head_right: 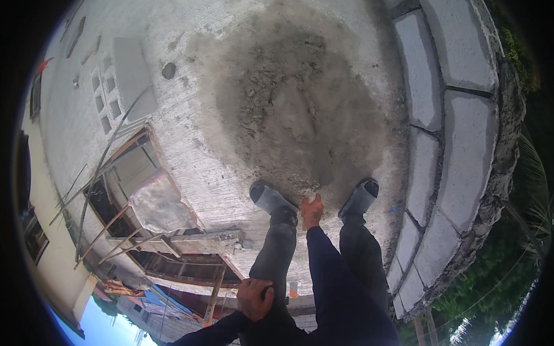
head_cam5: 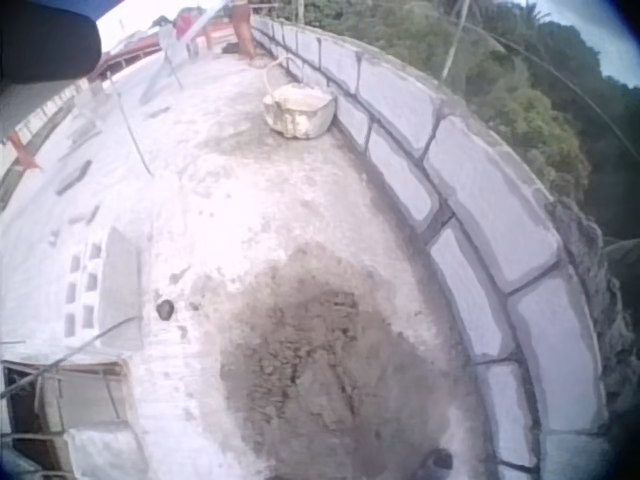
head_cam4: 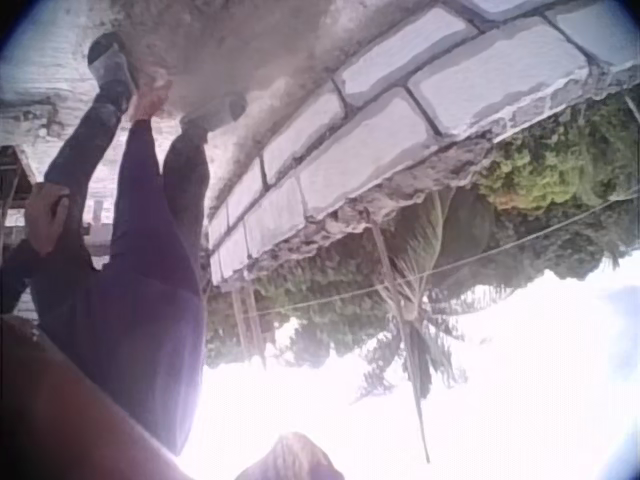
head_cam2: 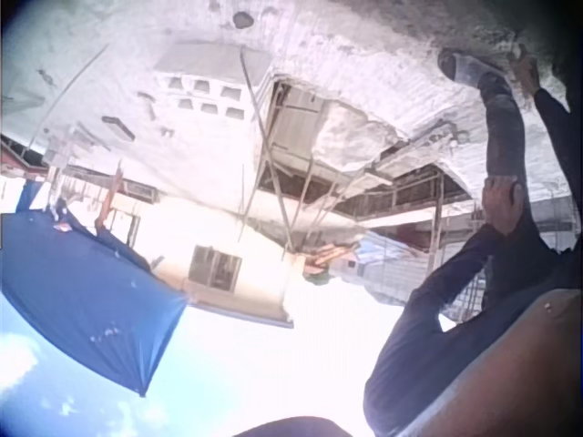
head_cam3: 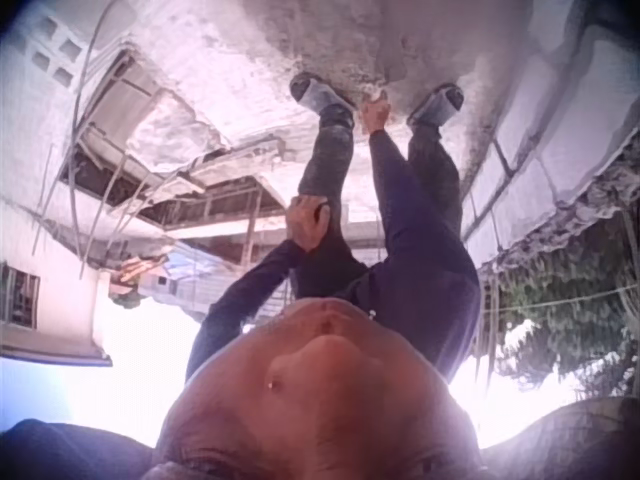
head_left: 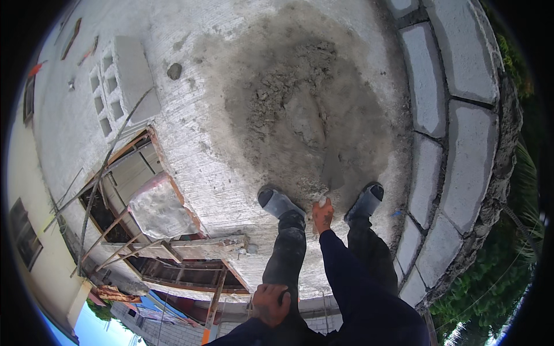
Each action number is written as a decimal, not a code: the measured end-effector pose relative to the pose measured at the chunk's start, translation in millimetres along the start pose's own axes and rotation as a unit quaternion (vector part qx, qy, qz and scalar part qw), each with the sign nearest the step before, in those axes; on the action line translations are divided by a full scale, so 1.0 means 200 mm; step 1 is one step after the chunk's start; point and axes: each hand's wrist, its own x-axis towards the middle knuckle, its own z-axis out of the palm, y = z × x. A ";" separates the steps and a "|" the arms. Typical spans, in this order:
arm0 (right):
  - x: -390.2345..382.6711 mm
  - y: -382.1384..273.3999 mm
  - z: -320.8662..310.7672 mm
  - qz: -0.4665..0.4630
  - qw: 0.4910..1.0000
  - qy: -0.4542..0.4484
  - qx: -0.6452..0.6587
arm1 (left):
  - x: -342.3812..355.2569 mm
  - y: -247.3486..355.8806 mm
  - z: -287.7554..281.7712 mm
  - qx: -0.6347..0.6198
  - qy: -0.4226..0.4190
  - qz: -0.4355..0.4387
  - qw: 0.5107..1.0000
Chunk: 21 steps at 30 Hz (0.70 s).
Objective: The person scoops wet cement with a trowel and spreads it along the top of a partially built wall. They then pick up hollow concrete blocks and place them onto the mortar bed, adjusting each block into position.
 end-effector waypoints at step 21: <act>-0.50 -1.27 -1.17 -0.026 0.847 -0.422 0.323 | 0.03 0.04 0.05 0.108 -0.006 0.020 0.994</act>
